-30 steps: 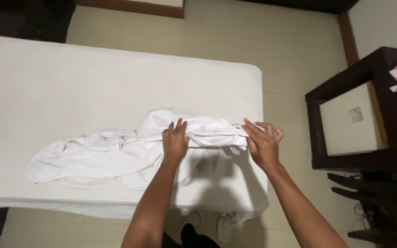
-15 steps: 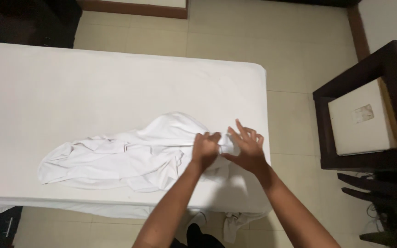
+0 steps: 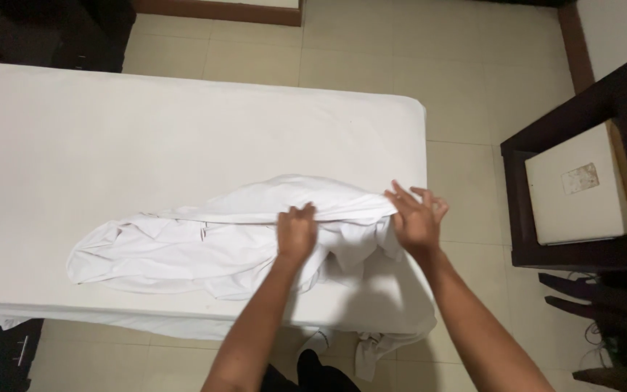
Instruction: The person folds a white bed sheet on a mattress. They smooth the fabric, fold it in half lengthwise, and then fold it into a compact rectangular shape.
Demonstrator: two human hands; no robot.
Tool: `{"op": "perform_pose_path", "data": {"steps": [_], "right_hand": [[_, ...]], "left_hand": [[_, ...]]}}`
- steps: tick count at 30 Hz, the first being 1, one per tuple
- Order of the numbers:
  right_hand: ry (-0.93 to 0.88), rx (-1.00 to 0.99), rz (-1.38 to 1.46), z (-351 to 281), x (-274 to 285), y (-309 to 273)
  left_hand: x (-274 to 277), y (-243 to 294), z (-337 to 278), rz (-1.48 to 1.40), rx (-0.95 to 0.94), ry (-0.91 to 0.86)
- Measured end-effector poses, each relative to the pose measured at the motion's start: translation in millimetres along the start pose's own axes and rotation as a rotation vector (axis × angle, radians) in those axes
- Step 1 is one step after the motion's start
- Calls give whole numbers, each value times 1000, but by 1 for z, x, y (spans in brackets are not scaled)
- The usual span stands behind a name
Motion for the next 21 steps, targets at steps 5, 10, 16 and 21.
{"op": "perform_pose_path", "data": {"steps": [5,10,16,21], "right_hand": [[1,-115,-82,10,9,37],[-65,-205,-110,11,-13,54],[-431,-200,102,28,3,-23],[-424,119,146,11,-42,-55]], "left_hand": [[41,-20,7,11,129,-13],[61,-5,16,-34,133,17],[51,37,13,-128,-56,79],[54,76,3,-202,-187,-36]]}}
Point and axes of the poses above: each hand's wrist, its own z-axis towards the middle knuckle, its own x-axis out of the back of the hand, y = z × x, the point moved 2 cm from there along z, towards the middle knuckle, and after that the axes turned 2 degrees about x, right-handed, at the moved point
